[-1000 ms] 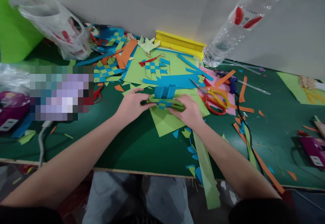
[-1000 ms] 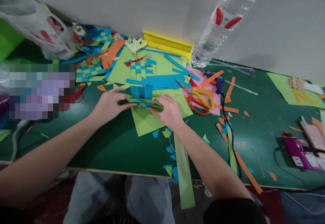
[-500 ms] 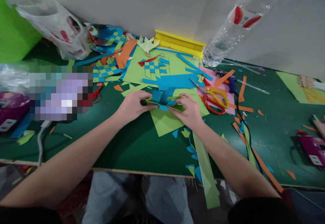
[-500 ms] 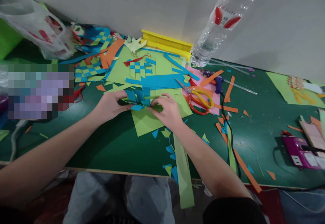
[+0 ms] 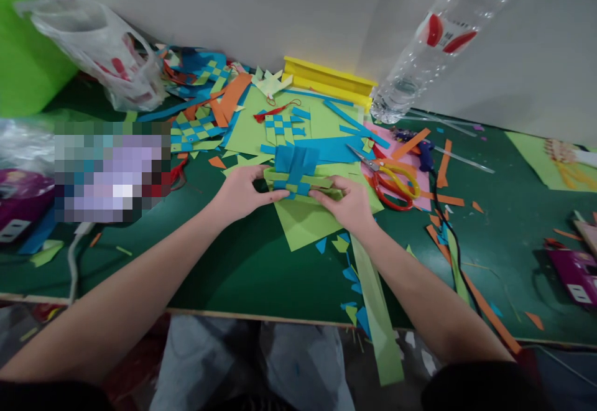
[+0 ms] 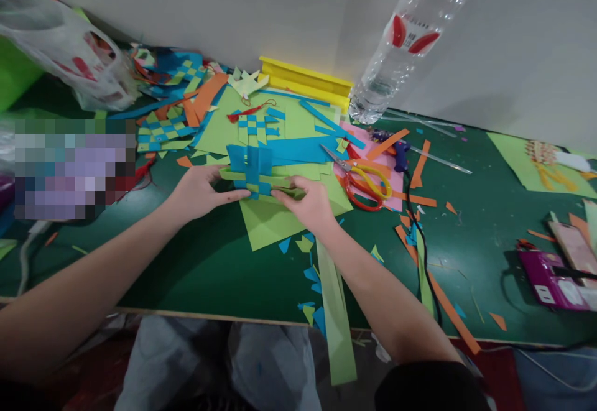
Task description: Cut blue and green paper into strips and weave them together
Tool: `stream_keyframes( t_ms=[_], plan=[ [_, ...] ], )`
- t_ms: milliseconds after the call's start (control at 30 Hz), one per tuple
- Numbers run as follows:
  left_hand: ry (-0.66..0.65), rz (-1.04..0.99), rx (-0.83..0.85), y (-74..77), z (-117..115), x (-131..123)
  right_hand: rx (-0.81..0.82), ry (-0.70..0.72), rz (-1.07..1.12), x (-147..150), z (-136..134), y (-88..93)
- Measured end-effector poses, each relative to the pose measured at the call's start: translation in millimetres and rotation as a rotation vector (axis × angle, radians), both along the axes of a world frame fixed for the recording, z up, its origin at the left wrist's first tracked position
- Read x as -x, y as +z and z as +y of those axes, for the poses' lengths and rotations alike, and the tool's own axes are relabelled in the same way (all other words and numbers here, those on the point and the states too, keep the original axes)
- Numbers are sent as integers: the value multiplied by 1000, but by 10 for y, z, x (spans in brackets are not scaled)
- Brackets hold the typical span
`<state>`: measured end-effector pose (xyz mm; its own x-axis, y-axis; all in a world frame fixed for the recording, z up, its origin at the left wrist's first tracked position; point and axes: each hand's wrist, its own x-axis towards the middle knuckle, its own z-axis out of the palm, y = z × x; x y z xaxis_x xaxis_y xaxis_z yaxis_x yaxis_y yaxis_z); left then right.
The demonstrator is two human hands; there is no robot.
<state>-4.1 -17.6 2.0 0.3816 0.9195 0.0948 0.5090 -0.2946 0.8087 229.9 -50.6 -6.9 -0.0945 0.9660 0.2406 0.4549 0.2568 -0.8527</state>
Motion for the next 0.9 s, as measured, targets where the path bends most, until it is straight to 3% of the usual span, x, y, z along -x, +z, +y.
stream_keyframes(
  t_ms=[167, 333, 567, 900],
  plan=[
    [29, -178, 153, 76, -35, -18, 90, 101, 114, 23, -37, 6],
    [85, -332, 231, 55, -35, -30, 117, 186, 55, 36, -49, 9],
    [121, -362, 209, 11, -36, -31, 90, 184, 4, 43, -63, 11],
    [283, -444, 96, 15, -29, -22, 71, 113, -93, 20, -49, -4]
  ],
)
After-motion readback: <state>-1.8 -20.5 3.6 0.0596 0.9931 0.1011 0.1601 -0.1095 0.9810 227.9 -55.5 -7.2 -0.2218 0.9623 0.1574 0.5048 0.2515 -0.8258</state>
